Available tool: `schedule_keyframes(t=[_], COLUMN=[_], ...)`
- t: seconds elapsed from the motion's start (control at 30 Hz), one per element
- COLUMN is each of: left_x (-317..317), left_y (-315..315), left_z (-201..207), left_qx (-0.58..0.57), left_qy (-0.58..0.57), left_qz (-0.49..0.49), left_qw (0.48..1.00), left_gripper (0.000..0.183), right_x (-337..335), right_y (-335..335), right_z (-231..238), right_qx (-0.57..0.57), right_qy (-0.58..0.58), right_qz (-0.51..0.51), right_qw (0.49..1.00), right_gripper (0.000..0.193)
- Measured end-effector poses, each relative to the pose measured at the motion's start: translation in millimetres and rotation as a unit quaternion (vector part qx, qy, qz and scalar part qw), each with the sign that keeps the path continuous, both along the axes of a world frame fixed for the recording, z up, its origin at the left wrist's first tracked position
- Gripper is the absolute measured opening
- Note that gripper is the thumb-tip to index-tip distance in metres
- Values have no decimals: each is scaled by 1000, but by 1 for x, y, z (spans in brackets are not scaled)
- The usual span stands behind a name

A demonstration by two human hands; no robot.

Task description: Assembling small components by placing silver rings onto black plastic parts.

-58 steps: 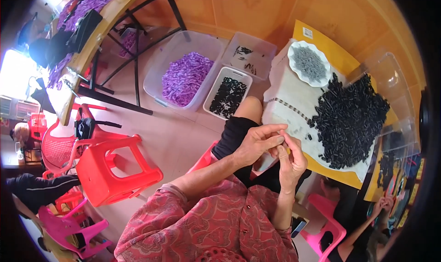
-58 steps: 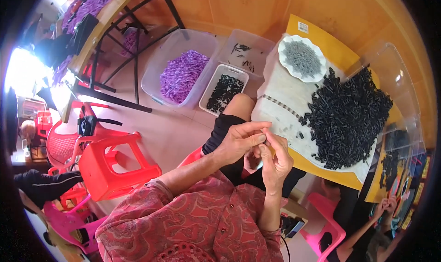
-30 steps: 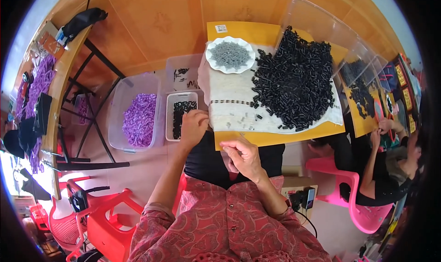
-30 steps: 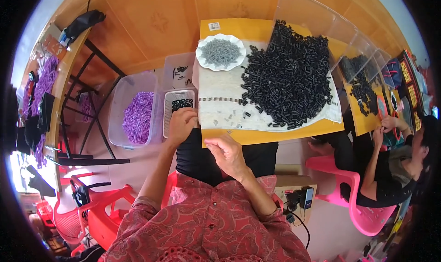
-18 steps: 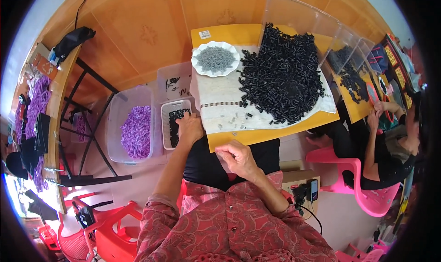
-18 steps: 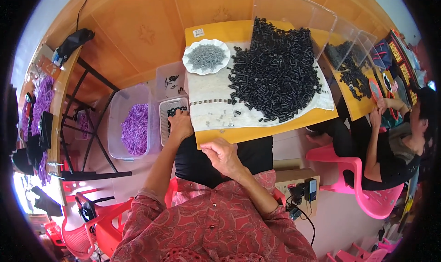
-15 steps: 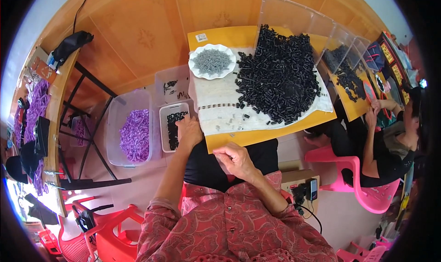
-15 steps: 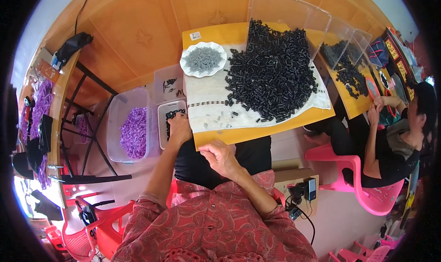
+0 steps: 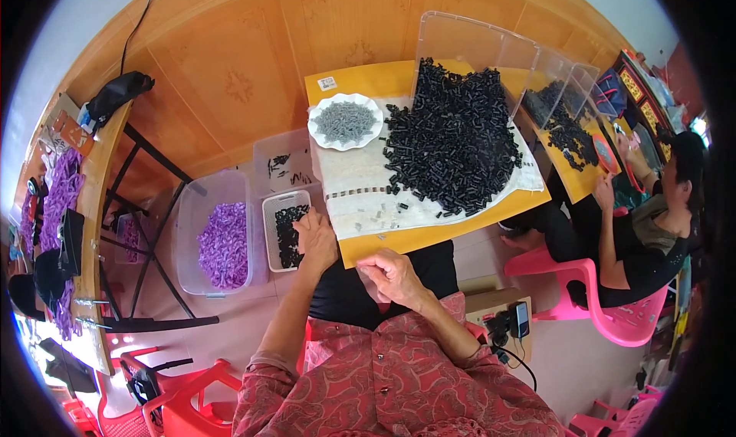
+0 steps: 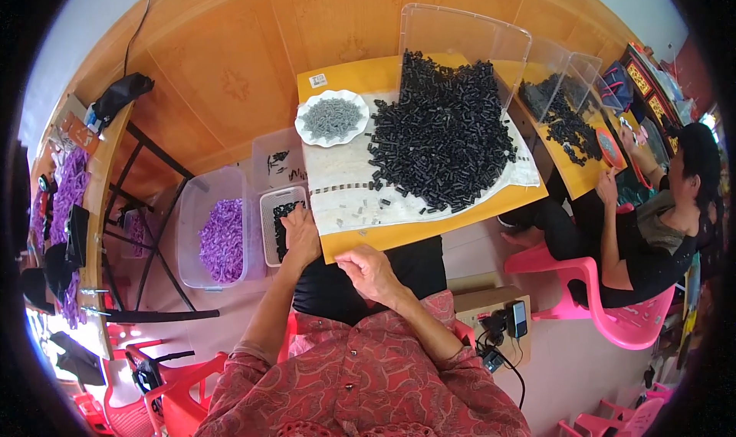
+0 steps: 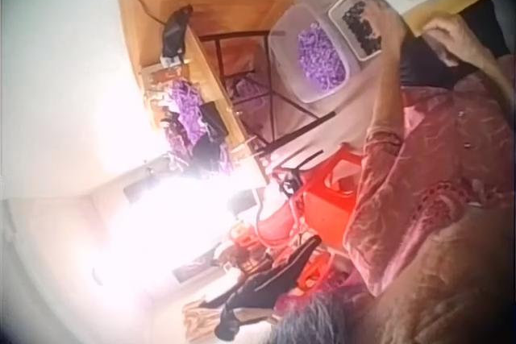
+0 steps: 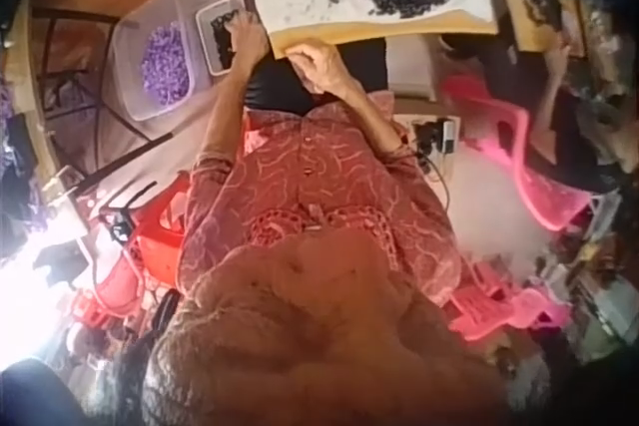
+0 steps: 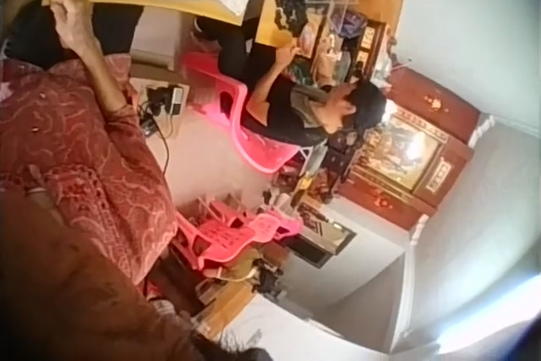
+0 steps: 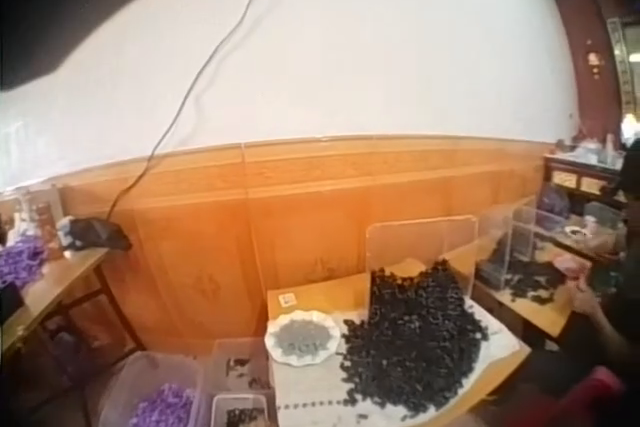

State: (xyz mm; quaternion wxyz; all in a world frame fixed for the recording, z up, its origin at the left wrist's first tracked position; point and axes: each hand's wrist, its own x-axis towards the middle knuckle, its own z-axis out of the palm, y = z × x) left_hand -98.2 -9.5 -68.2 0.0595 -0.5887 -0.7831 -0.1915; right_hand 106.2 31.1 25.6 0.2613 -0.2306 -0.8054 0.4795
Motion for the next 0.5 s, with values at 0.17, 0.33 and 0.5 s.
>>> schedule_keyframes(t=[0.17, 0.33, 0.5], left_x=[-19, -9, 0], left_y=[20, 21, 17], left_z=[8, -3, -5], left_qx=[-169, -83, 73], left_qy=[-36, -4, -29], left_qz=[70, 43, -102], left_qw=[982, 996, 992], left_gripper=[30, 35, 31], right_x=[-3, -1, 1], right_y=[0, 6, 7], right_z=[-4, -9, -14], right_qx=[16, 41, 52], right_qy=[18, 42, 63], right_qz=[8, 9, 10], right_qw=[1000, 998, 997], right_gripper=[9, 10, 10])
